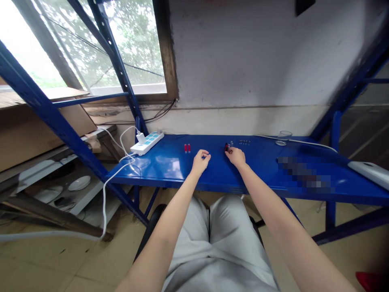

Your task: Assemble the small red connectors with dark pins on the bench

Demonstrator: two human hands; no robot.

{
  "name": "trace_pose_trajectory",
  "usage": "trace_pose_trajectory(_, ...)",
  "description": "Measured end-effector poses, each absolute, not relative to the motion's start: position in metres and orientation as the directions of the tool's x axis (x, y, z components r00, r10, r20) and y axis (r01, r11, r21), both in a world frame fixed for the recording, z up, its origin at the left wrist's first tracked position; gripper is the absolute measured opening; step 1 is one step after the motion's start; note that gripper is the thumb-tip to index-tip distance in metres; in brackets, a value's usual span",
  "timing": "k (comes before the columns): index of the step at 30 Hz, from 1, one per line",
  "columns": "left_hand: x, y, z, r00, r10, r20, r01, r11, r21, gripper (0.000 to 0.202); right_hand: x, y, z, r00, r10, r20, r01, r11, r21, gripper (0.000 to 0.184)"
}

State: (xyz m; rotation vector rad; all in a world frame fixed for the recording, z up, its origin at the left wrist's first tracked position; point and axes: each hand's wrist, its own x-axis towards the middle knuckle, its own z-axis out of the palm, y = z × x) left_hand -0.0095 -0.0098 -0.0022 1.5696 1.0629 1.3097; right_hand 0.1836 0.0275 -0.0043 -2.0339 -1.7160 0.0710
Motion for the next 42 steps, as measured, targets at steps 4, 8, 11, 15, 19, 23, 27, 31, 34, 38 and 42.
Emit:
trace_pose_trajectory(4, -0.010, -0.009, -0.004, 0.106, 0.945, 0.310, 0.101, -0.320, 0.942, 0.016, 0.184, 0.027, -0.004, 0.225, 0.944, 0.240, 0.908, -0.114, -0.402, 0.023)
trace_pose_trajectory(8, -0.011, -0.010, -0.003, 0.101, 0.946, 0.309, 0.093, -0.319, 0.943, 0.016, 0.190, 0.027, -0.007, 0.278, 0.940, 0.199, 0.851, -0.145, -0.505, 0.023)
trace_pose_trajectory(11, -0.011, -0.010, -0.003, 0.102, 0.945, 0.312, 0.093, -0.321, 0.942, 0.015, 0.195, 0.025, -0.010, 0.290, 0.936, 0.202, 0.827, -0.139, -0.545, 0.021)
trace_pose_trajectory(15, -0.011, -0.008, -0.005, 0.098, 0.946, 0.310, 0.093, -0.318, 0.943, 0.016, 0.197, 0.023, -0.011, 0.300, 0.931, 0.209, 0.828, -0.145, -0.542, 0.022)
trace_pose_trajectory(19, -0.010, -0.008, -0.005, 0.101, 0.944, 0.313, 0.096, -0.322, 0.942, 0.016, 0.196, 0.019, -0.007, 0.340, 0.919, 0.198, 0.828, -0.192, -0.527, 0.021)
trace_pose_trajectory(23, -0.010, -0.009, -0.004, 0.096, 0.949, 0.301, 0.098, -0.310, 0.946, 0.016, 0.195, 0.018, -0.005, 0.370, 0.906, 0.208, 0.832, -0.223, -0.509, 0.024)
trace_pose_trajectory(27, -0.010, -0.010, -0.002, 0.095, 0.952, 0.291, 0.099, -0.300, 0.949, 0.016, 0.196, 0.020, -0.006, 0.376, 0.899, 0.226, 0.835, -0.223, -0.503, 0.025)
trace_pose_trajectory(31, -0.011, -0.009, -0.003, 0.098, 0.948, 0.302, 0.114, -0.312, 0.943, 0.014, 0.195, 0.020, -0.006, 0.379, 0.894, 0.239, 0.837, -0.221, -0.500, 0.023)
trace_pose_trajectory(34, -0.011, -0.008, -0.004, 0.093, 0.949, 0.303, 0.117, -0.312, 0.943, 0.013, 0.194, 0.020, -0.004, 0.380, 0.900, 0.214, 0.833, -0.233, -0.501, 0.024)
trace_pose_trajectory(38, -0.011, -0.008, -0.004, 0.083, 0.950, 0.300, 0.117, -0.309, 0.944, 0.013, 0.193, 0.020, -0.002, 0.391, 0.900, 0.190, 0.824, -0.250, -0.509, 0.026)
trace_pose_trajectory(42, -0.011, -0.008, -0.004, 0.071, 0.952, 0.298, 0.114, -0.304, 0.946, 0.013, 0.193, 0.020, -0.002, 0.394, 0.901, 0.182, 0.820, -0.255, -0.512, 0.025)
